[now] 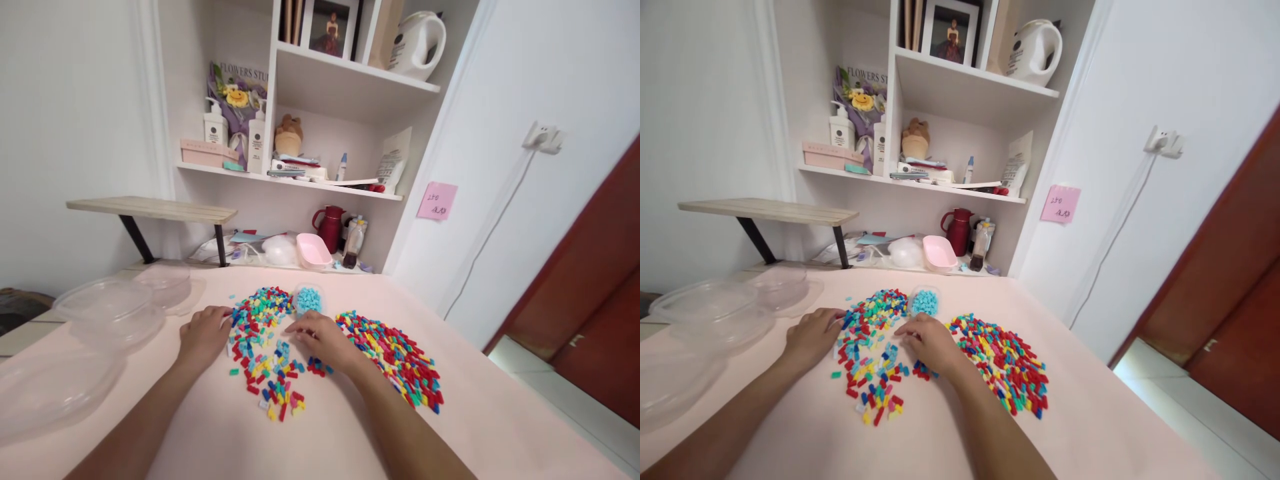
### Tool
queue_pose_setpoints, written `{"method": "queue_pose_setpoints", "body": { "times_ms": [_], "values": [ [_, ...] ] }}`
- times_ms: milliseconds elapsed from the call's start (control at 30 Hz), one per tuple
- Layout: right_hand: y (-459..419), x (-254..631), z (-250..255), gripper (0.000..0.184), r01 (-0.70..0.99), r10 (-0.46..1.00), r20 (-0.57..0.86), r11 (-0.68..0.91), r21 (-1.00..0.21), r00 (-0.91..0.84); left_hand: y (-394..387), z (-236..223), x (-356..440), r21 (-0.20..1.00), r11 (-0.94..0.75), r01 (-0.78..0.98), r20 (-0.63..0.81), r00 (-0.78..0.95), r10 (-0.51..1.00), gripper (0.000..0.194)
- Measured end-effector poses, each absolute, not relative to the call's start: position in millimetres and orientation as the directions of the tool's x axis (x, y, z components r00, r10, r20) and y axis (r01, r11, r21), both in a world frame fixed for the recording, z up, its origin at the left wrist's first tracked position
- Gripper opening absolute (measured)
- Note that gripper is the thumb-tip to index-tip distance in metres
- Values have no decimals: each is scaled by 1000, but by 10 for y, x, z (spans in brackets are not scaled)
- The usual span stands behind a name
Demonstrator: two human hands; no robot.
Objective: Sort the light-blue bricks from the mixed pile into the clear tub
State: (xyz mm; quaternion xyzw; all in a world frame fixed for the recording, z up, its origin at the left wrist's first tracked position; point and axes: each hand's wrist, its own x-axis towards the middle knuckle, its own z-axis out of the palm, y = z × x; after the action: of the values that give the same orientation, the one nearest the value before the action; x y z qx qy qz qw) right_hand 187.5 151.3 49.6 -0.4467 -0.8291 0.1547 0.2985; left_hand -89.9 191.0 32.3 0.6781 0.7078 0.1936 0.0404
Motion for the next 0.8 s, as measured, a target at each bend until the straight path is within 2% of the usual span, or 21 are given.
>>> {"method": "queue_pose_setpoints", "body": {
  "times_ms": [100, 167, 333, 500, 800],
  "values": [
    [1523, 1861, 422, 42, 677, 817, 350, 575, -459, -458, 1917, 316, -899, 328, 5, 945, 203, -76, 976, 42],
    [1520, 1842, 389, 44, 682, 806, 340, 592, -430, -485, 1918, 314, -900, 327, 4, 945, 202, -74, 976, 42],
    [1503, 1849, 400, 41, 660, 782, 303, 622, -421, -544, 1919, 316, -901, 319, 5, 948, 203, -73, 977, 42],
    [1495, 1933, 484, 27, 691, 812, 282, 583, -428, -511, 1928, 315, -908, 316, 10, 949, 198, -77, 977, 42],
    [1504, 1929, 486, 29, 729, 840, 220, 540, -421, -496, 1934, 309, -897, 312, 8, 950, 218, -79, 973, 40]
  ]
}}
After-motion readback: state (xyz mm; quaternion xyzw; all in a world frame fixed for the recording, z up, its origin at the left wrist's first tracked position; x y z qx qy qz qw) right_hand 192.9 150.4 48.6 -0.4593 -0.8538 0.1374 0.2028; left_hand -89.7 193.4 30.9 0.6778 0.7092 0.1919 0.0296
